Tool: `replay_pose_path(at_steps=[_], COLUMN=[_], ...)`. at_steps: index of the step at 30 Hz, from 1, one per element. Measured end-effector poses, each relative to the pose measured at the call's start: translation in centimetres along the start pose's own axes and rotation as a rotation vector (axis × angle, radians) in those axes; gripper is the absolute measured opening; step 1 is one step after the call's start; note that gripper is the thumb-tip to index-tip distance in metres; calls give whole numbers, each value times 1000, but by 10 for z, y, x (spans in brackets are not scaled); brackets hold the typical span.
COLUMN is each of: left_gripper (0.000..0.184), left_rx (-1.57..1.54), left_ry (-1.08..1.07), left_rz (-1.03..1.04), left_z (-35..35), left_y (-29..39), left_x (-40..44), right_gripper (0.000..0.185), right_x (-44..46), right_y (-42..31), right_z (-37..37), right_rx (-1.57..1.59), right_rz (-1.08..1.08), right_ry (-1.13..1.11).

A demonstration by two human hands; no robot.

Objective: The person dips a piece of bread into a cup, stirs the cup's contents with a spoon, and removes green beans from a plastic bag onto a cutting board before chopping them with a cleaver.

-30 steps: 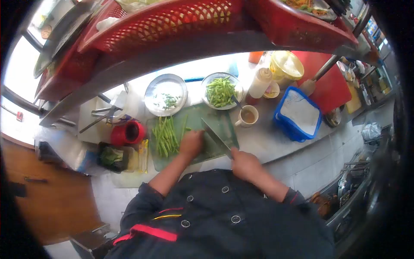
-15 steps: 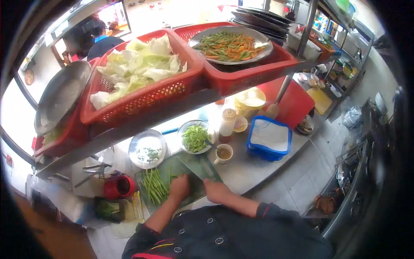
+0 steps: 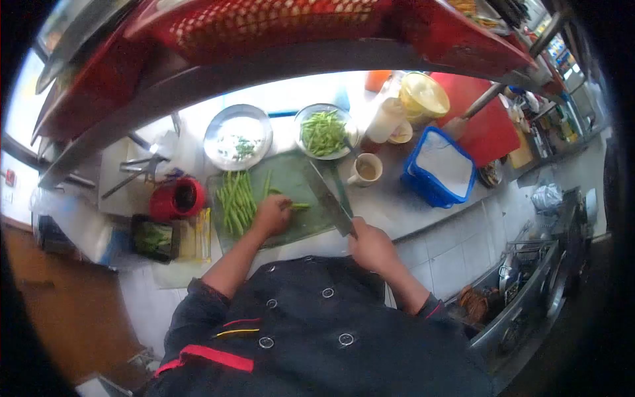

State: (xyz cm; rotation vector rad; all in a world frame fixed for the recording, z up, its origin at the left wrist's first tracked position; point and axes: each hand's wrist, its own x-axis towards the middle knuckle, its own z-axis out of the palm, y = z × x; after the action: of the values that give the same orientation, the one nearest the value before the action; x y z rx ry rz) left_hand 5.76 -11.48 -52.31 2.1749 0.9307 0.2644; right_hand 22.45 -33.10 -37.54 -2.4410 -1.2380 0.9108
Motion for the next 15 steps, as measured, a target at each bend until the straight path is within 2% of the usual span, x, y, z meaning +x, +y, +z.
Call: replay_pose_path(at_steps=[3,15], left_gripper=[19,13], left_rx=[66,180], left_ry=[48,99], left_rz=[32,126], left_z=[-4,-6], left_y=[11,24], left_x=[-6,0], right_gripper=[31,25], right_x=[-3,-6], right_y=[3,-11], right_z=[7,5], right_rx=[-65,-96], right_rz=[-34,-89], right_ry=[43,-143])
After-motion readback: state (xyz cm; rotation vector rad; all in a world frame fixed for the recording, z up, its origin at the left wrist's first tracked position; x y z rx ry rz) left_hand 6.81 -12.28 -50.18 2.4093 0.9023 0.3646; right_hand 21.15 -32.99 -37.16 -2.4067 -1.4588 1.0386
